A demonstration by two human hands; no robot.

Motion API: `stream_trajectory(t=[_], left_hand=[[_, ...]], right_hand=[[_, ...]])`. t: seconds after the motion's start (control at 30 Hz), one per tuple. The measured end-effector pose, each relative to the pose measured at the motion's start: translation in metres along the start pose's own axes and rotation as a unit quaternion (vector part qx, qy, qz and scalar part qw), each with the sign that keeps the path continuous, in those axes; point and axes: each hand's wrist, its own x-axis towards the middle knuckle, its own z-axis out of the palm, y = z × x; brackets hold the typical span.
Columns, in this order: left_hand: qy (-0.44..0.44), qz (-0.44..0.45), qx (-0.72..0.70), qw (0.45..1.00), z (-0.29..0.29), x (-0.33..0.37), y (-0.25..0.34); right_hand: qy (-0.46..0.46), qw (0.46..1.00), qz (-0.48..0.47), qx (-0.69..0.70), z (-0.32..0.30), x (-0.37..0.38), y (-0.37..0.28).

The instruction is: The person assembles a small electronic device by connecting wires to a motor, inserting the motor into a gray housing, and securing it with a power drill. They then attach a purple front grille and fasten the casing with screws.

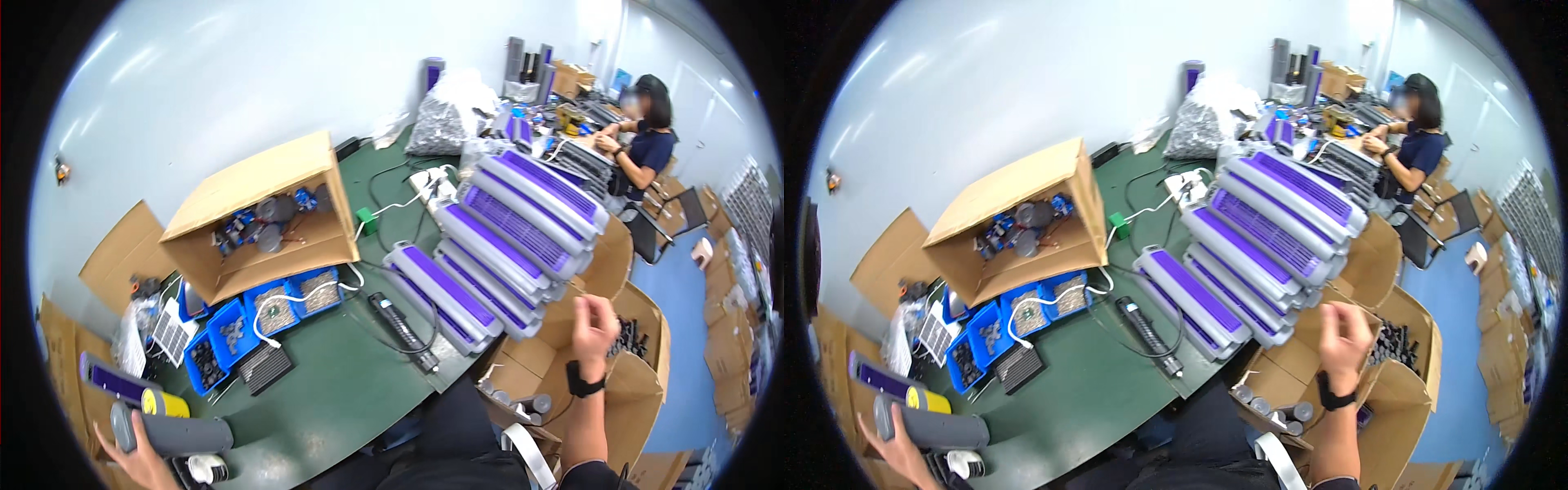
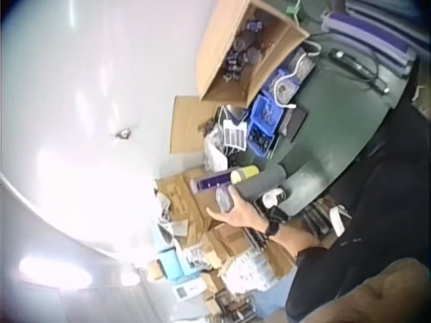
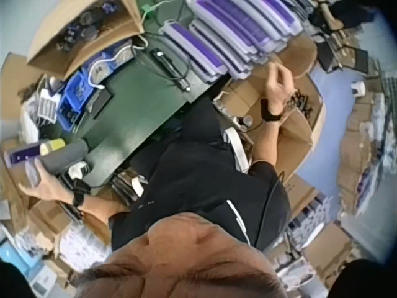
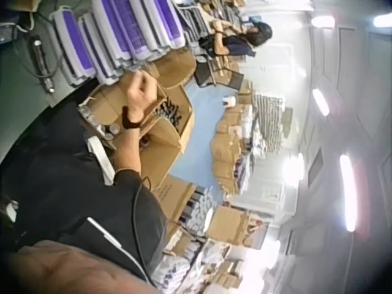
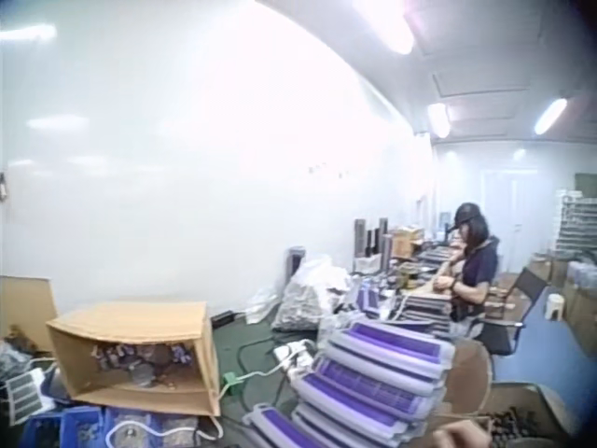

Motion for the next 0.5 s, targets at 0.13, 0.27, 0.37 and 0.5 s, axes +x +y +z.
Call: stream_trajectory(t=[0.13,0.27,0.37,0.5], left_hand=[[-0.042,0.049,0.022,0.998,0.004,-0.055,0.097],[-0.166,0.006,-0.287,0.943,-0.009,-0.067,0.095],[-0.212,-0.068,-0.387,0.895,0.012,-0.1,0.075],[-0.241,-0.144,-0.462,0.841,0.061,-0.163,0.027]], right_hand=[[-0.216,0.976,-0.038,-0.009,0.033,-0.001,-0.054],[-0.451,0.89,-0.029,-0.058,0.08,-0.012,-0.075],[-0.522,0.846,-0.021,-0.107,0.111,-0.016,-0.085],[-0.491,0.861,-0.016,-0.133,0.119,-0.024,-0.07]])
